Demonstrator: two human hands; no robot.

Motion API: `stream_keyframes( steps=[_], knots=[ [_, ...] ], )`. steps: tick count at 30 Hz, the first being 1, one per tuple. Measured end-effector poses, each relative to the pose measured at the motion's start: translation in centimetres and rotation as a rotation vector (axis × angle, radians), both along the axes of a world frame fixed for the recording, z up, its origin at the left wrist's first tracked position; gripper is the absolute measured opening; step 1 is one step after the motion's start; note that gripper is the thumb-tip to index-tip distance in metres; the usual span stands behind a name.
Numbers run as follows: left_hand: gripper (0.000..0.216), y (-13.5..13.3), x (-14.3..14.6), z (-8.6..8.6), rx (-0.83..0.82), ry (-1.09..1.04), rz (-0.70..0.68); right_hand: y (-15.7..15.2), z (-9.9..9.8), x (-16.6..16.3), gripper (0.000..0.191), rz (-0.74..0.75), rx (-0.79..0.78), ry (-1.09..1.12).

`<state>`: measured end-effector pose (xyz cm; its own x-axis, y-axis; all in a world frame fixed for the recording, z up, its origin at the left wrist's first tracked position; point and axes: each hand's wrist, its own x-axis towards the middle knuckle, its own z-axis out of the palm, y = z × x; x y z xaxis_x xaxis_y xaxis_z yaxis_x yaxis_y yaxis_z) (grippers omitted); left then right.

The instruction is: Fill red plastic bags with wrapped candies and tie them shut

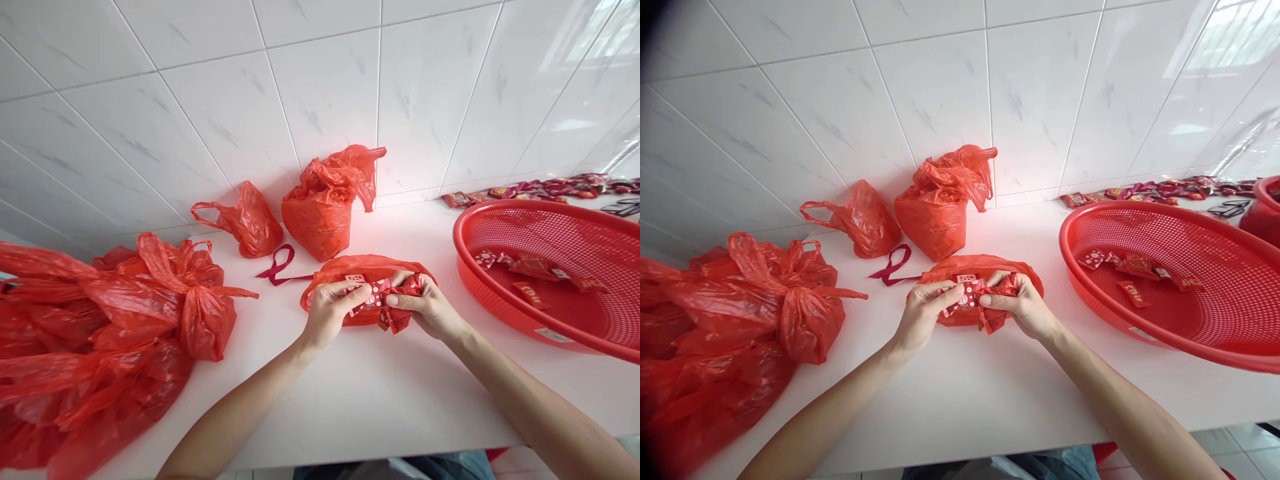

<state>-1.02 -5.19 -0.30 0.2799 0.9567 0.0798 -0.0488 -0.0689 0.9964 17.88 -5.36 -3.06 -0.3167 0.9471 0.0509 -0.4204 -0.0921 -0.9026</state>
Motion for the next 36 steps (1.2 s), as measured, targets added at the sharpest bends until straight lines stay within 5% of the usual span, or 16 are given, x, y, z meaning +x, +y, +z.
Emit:
stream_keyframes(
  steps=[26,36],
  knots=[
    [0.055,-0.34,-0.23,-0.01,-0.173,0.018,-0.102,-0.15,0.17,0.33,0.027,0.171,-0.094,0.037],
    [0.055,-0.53,-0.52,-0.07,-0.229,0.001,-0.148,-0.22,0.56,0.08,0.03,0.133,-0.14,0.06]
  ],
)
